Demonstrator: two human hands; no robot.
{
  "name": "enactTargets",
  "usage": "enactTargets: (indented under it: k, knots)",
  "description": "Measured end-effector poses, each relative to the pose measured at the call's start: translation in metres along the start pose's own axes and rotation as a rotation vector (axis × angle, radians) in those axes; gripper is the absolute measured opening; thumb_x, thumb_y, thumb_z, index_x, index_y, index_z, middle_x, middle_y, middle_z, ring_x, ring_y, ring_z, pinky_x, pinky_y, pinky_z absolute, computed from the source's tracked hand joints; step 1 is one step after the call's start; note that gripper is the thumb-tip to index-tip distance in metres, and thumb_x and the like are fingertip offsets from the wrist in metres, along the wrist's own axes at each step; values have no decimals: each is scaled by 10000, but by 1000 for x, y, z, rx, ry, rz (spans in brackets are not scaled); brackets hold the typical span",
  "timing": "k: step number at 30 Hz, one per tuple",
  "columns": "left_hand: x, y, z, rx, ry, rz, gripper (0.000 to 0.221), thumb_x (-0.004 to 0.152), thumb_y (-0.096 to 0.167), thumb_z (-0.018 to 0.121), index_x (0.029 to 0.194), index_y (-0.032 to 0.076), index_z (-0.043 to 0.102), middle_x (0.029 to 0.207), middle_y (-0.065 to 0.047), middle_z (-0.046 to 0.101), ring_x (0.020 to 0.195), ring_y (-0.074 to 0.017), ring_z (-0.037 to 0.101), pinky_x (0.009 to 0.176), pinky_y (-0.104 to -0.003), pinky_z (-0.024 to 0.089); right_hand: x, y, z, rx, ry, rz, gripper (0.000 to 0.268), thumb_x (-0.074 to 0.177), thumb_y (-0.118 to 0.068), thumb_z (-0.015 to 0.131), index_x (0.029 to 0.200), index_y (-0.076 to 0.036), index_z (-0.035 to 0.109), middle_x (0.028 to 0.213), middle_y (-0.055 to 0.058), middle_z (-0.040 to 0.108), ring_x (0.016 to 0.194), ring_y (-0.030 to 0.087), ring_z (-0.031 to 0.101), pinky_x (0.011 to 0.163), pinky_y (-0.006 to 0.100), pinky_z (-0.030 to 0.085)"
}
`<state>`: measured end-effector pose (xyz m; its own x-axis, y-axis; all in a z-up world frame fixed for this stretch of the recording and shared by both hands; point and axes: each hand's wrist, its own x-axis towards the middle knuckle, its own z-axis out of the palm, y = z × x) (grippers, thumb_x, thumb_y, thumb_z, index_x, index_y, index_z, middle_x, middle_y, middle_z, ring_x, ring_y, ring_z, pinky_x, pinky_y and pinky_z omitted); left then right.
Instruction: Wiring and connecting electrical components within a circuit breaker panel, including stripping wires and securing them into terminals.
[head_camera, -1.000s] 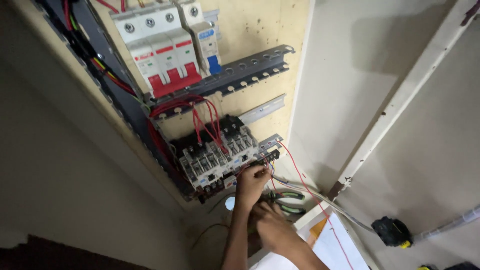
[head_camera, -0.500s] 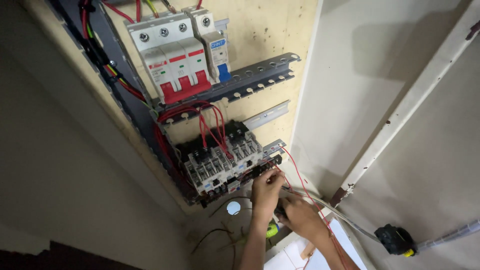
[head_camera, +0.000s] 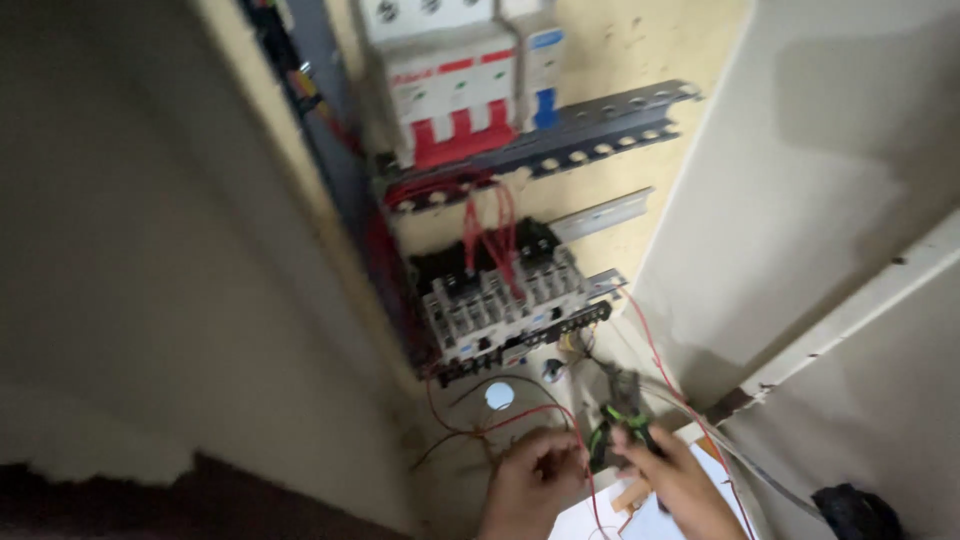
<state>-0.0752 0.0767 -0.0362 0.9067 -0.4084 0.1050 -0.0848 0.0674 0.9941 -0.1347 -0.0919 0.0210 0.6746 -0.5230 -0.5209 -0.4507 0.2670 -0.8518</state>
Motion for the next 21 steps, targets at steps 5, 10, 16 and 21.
enactTargets:
  k: [5, 10, 16, 21]
  knots:
    - [-39, -22, -25, -109, 23, -133, 66, 904, 100, 693, 951, 135, 723, 882, 11, 775, 793, -82, 714, 720, -241, 548, 9, 97, 7, 459, -23, -130, 290, 994, 3, 505, 1148, 231, 596, 1156, 427, 686, 1133, 504, 668, 1008, 572, 511]
    - [-70, -20, -38, 152, 149, -353, 70, 860, 168, 728, 888, 232, 723, 648, 103, 832, 522, 2, 582, 587, -179, 543, 62, 188, -22, 705, -628, -10, 644, 830, -128, 653, 1416, 107, 526, 1476, 326, 578, 1432, 448, 473, 1115, 634, 400]
    - [-92, -3, -52, 173, 204, 17, 101, 884, 153, 703, 807, 130, 763, 563, 26, 720, 505, -54, 728, 478, -206, 600, 47, 226, -4, 817, -1120, 390, 503, 1047, -459, 499, 1385, -89, 449, 1410, 108, 464, 1265, 199, 435, 1041, 370, 321]
    - [-105, -11, -63, 357, 175, -91, 221, 775, 135, 643, 924, 240, 768, 782, 85, 776, 600, -55, 700, 548, -236, 659, 43, 249, 12, 845, -615, 963, 546, 860, -668, 658, 978, -136, 674, 818, 21, 617, 602, 65, 585, 491, 203, 442]
